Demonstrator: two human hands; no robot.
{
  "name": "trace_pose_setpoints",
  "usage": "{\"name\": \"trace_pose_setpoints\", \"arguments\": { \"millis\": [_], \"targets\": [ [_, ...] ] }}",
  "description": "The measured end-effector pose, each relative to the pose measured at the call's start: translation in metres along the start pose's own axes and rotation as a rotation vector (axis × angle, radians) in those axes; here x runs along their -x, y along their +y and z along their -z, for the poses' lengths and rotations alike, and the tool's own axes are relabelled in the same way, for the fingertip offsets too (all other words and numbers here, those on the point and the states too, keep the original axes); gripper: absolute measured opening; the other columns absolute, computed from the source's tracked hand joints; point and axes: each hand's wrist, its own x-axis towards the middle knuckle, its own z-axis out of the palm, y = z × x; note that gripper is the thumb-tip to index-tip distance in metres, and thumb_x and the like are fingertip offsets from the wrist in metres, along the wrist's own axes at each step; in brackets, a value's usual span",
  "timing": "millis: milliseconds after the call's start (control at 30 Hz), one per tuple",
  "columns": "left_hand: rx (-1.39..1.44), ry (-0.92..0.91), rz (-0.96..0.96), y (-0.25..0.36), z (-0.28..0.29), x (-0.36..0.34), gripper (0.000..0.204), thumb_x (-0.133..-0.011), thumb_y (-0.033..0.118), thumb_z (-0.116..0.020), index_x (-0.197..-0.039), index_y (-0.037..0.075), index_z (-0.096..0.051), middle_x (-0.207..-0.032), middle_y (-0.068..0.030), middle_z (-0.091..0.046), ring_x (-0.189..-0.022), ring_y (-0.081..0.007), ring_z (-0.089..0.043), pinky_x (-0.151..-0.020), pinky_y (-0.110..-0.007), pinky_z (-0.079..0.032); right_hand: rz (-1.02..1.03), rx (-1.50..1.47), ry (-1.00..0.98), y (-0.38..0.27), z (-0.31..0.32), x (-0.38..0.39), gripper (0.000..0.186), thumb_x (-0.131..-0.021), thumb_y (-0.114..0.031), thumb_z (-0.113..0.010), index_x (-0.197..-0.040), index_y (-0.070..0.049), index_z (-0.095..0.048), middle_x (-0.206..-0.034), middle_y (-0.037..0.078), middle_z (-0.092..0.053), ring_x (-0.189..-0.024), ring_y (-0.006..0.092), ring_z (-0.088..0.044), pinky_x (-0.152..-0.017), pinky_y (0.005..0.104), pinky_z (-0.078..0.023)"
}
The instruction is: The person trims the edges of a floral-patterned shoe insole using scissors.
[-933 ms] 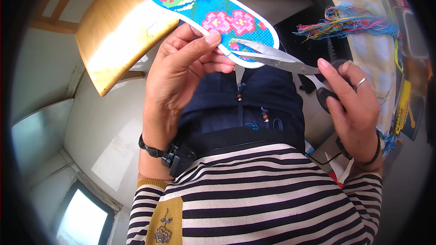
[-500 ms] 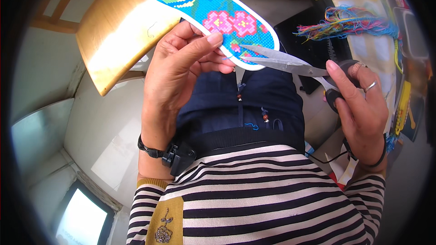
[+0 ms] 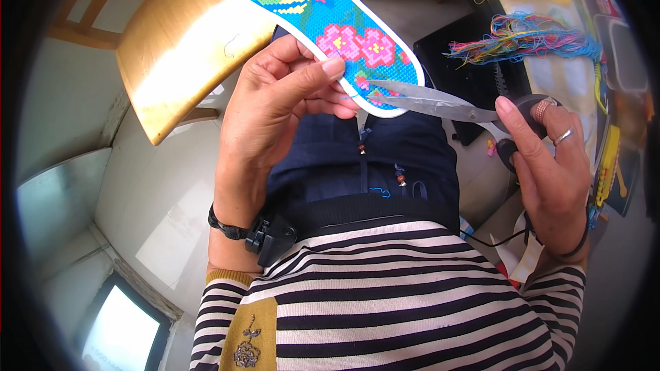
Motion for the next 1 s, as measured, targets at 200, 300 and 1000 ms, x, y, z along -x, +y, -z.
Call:
{"name": "trace_pose_setpoints", "arguments": {
  "millis": [200, 300, 1000],
  "targets": [
    [-0.013, -0.016, 0.006, 0.001, 0.000, 0.001, 0.018, -0.086, 0.010, -0.063, -0.100, -0.001, -0.060, -0.086, -0.0126, -0.067, -0.069, -0.0183, -0.068, -0.063, -0.029, -0.058, 0.022, 0.023, -0.033, 0.000, 0.001, -0.001, 0.050, -0.064, 0.006, -0.061, -0.113, -0.004, -0.065, -0.096, 0.015, -0.055, -0.076, 0.0241, -0.053, -0.064, 0.0306, -0.040],
    [0.083, -0.032, 0.055, 0.000, 0.003, 0.000, 0.019, -0.087, 0.010, -0.062, -0.101, -0.002, -0.060, -0.086, -0.0127, -0.067, -0.069, -0.0185, -0.067, -0.064, -0.030, -0.059, -0.041, -0.044, -0.045, -0.003, -0.003, 0.002, 0.051, -0.064, 0.008, -0.062, -0.113, -0.004, -0.065, -0.095, 0.015, -0.055, -0.075, 0.0248, -0.052, -0.064, 0.0314, -0.040],
    [-0.068, -0.011, -0.037, 0.002, 0.000, 0.004, 0.026, -0.086, 0.009, -0.061, -0.108, -0.003, -0.057, -0.088, -0.0110, -0.067, -0.066, -0.0150, -0.065, -0.059, -0.029, -0.058, 0.017, 0.051, -0.003, -0.008, -0.001, 0.004, 0.051, -0.061, 0.000, -0.064, -0.112, -0.002, -0.064, -0.093, 0.014, -0.053, -0.073, 0.0233, -0.052, -0.062, 0.0332, -0.038]
  ]
}}
